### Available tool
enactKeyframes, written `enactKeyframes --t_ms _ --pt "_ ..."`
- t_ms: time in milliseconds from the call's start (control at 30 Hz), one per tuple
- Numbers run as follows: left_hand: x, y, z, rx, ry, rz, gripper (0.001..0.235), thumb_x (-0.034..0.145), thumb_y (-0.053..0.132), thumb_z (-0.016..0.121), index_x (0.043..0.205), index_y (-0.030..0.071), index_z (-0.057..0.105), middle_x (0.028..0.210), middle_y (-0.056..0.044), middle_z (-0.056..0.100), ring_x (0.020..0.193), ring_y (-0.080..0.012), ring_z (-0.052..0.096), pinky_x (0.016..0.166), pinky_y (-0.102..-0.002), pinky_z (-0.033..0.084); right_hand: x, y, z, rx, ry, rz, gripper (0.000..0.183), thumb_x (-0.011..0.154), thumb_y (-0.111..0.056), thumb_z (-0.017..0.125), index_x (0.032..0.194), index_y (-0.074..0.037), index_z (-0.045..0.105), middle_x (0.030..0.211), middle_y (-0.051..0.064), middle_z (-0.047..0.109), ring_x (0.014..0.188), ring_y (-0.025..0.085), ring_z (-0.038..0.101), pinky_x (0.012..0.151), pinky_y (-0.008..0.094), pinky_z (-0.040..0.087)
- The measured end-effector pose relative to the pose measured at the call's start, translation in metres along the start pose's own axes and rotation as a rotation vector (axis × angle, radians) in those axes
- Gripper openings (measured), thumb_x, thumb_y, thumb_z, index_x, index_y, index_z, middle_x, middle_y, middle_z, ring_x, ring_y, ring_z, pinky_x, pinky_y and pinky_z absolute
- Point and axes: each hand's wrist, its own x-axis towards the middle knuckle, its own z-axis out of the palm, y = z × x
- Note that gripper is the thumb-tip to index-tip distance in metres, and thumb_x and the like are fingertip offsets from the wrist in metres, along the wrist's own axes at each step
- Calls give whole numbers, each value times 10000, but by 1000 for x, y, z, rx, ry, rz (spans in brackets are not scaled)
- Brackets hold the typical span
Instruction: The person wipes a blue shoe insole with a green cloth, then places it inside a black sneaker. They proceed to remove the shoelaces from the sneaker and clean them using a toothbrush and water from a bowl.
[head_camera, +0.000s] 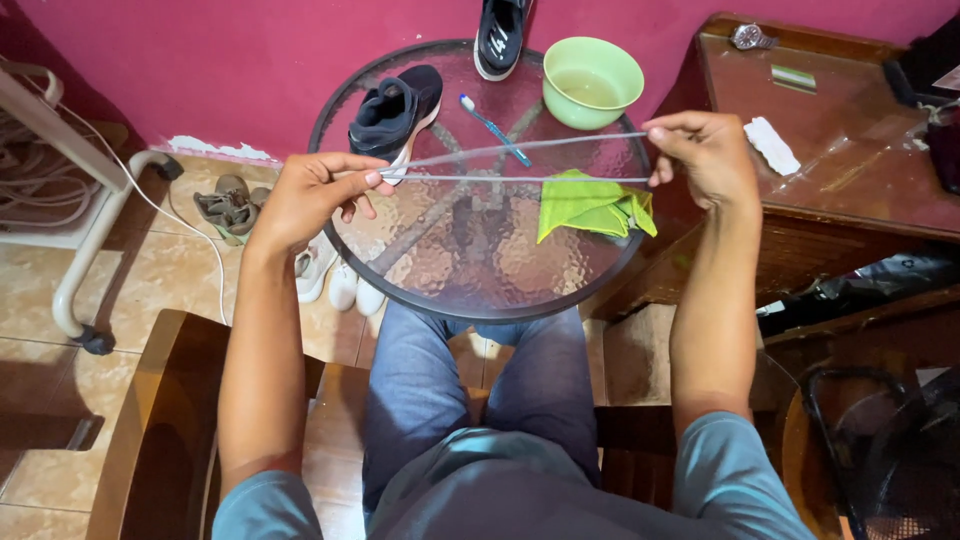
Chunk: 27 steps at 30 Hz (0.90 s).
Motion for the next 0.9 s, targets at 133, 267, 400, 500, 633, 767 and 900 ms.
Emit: enactKeyframes --t_ms 133,267,400,500,633,767,900 --pt "-3 -2 -1 -1 17 -14 205 989 143 680 1146 32 752 948 -77 793 646 -88 686 525 -176 436 13 25 1 149 -14 -52 104 1102 -40 594 1151 -5 679 628 43 570 511 122 587 566 288 641" --pt "-2 -9 -4 6 19 -21 218 999 155 661 1159 31 744 959 -91 793 644 -93 684 564 -181 448 26 48 -7 800 84 -263 298 1127 -37 543 1421 -48 495 906 202 698 783 294 764 630 355 677" --pt "0 -19 -6 -21 19 -12 215 1000 149 661 1164 37 744 951 -104 789 637 -104 686 546 -184 434 30 59 -6 996 230 -332 451 1118 -35 527 1558 -98 452 1271 252 719 840 322 777 675 421 694" --pt "-1 -17 -8 -25 43 -20 210 999 153 668 1158 40 745 969 -99 791 645 -88 681 564 -177 439 31 60 -1 963 287 -351 417 1113 -27 546 1522 -82 484 1235 238 724 875 326 775 721 410 699" --pt "-3 -26 -12 -34 68 -41 215 999 146 664 1166 30 734 964 -97 785 644 -93 671 535 -174 442 38 71 -1 935 405 -325 463 1055 -64 618 1502 -103 499 1285 196 730 1078 335 768 927 437 687" --pt "-5 -50 -15 38 131 -22 180 1010 138 667 1144 40 737 953 -76 783 632 -92 674 510 -177 443 48 80 16 781 423 -362 460 986 -34 693 1414 -65 528 1276 190 706 1159 324 727 1031 403 637" --pt "-3 -108 -15 330 246 32 161 1036 133 661 1108 38 769 900 -48 767 580 -126 687 555 -242 519 57 92 41 312 268 -210 402 950 -129 737 1313 -67 575 1206 142 755 1141 257 749 963 337 633"
